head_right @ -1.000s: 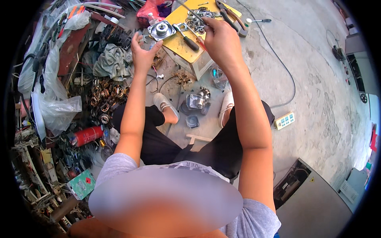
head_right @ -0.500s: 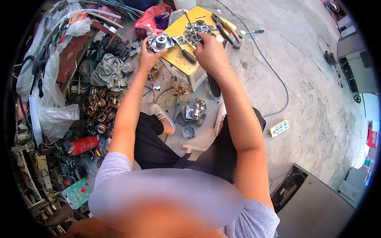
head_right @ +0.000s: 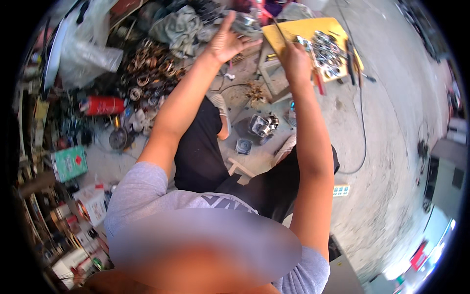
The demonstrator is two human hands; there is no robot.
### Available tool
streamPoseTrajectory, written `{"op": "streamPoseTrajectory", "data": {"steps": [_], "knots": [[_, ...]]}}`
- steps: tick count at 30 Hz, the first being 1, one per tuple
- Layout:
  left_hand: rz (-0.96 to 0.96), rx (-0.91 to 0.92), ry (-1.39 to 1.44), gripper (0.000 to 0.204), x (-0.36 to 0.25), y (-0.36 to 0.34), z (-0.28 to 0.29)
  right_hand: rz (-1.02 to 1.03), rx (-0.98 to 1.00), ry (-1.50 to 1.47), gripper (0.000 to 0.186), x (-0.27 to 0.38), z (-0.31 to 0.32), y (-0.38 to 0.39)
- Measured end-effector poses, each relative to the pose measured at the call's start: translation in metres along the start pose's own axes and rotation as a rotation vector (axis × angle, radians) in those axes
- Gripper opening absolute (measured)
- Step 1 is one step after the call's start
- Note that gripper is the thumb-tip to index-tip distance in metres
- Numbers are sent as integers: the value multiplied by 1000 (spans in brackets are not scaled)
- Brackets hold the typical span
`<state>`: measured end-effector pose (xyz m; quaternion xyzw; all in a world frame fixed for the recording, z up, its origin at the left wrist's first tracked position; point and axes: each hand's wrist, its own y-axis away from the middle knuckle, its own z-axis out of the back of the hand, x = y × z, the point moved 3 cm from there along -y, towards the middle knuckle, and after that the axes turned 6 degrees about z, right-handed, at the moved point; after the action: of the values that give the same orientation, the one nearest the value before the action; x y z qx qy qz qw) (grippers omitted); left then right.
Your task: The person disassembles mechanical motor components by hand and with tools, pulling out internal parts with pliers and loosening pieces with a screwdriver.
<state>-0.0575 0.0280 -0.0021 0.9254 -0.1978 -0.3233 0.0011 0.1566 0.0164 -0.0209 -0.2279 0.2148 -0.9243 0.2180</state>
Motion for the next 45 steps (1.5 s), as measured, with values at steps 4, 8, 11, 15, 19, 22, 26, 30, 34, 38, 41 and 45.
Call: {"op": "streamPoseTrajectory", "data": {"steps": [4, 8, 11, 15, 19, 22, 26, 30, 34, 38, 41, 45], "knots": [[-136, -89, -228, 75, -4, 13, -7, 68, -13, -3, 19, 0, -3, 1], [-81, -57, -595, 84, 3, 38, -27, -23, -177, 62, 28, 21, 57, -11], [59, 349, -1143, 82, 30, 40, -32, -349, -182, -90, 27, 31, 108, -24], [880, 701, -1262, 70, 100, 80, -56, -263, 85, -477, 39, 37, 111, -32], [1335, 1274, -1538, 66, 178, 95, -63, 28, 204, -108, 61, 95, 124, -24], [1291, 1336, -1621, 66, 210, 121, -62, 133, 7, -304, 54, 130, 130, -37], [1220, 1407, -1692, 66, 244, 140, -70, 39, -363, -533, 50, 137, 161, -34], [1173, 1466, -1697, 67, 268, 151, -81, -46, -423, -705, 46, 157, 181, -33], [1129, 1555, -1743, 67, 297, 159, -101, 94, -46, -503, 45, 164, 161, -30], [1155, 1554, -1821, 67, 307, 165, -86, 438, -52, -613, 47, 288, 117, -13], [1186, 1506, -1899, 67, 300, 164, -65, 504, 409, -1060, 42, 362, 113, 12], [1167, 1441, -2005, 67, 287, 152, -60, 465, 954, -816, 45, 340, 56, 37]]}}
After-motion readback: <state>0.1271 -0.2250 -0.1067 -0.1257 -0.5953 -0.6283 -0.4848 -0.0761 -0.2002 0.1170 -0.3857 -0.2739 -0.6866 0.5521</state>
